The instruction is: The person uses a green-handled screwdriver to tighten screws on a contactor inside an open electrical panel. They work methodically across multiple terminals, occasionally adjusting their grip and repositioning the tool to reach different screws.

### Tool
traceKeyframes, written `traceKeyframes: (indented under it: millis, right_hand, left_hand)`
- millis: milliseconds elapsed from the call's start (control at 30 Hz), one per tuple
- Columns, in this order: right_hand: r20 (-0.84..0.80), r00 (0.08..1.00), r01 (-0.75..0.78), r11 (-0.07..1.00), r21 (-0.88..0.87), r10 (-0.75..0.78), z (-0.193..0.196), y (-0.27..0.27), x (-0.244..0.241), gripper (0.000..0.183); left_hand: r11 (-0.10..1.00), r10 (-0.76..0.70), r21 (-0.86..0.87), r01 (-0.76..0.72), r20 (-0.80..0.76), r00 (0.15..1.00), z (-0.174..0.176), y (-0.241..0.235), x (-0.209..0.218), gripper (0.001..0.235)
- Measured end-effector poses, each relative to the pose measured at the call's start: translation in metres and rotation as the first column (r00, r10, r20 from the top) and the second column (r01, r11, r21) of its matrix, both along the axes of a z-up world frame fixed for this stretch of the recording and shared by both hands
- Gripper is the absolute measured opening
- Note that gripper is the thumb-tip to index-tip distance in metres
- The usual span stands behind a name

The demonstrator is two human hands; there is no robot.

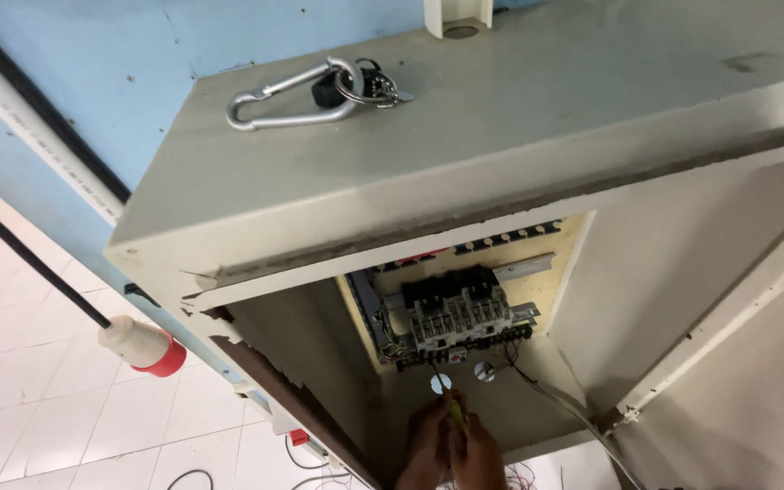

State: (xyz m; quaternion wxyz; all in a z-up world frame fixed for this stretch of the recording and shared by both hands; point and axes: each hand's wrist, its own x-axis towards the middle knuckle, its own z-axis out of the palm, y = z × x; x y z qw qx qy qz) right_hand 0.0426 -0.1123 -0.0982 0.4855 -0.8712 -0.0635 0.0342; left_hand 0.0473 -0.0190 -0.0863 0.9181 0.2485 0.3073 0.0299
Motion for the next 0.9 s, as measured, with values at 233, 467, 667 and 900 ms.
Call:
traceKeyframes:
  millis: [233,467,667,900]
  right_hand:
    - [-0.663,0.689,0.341,0.676,0.653,0.293,0.012,0.009,-0.004,0.053]
    - [-0.602,0.771,0.313,0.698,0.644,0.210,0.038,0.026,-0.005,0.049]
    - [-0.555,0.815,0.295,0.706,0.644,0.166,0.078,0.037,-0.004,0.059]
    - [-0.592,0.789,0.316,0.717,0.621,0.164,0.095,0.024,-0.005,0.049]
  left_hand:
    - [0.993,-0.100,0.056,0.099,-0.002,0.995,0.008,0.003,-0.008,0.040]
    - [0.998,-0.045,-0.052,0.045,0.004,0.999,0.006,0.009,0.002,0.045]
    - [1.000,0.011,0.004,-0.011,-0.001,1.000,0.002,0.012,0.005,0.038]
    - [0.996,-0.032,0.083,0.038,-0.079,0.996,-0.003,0.003,0.000,0.043]
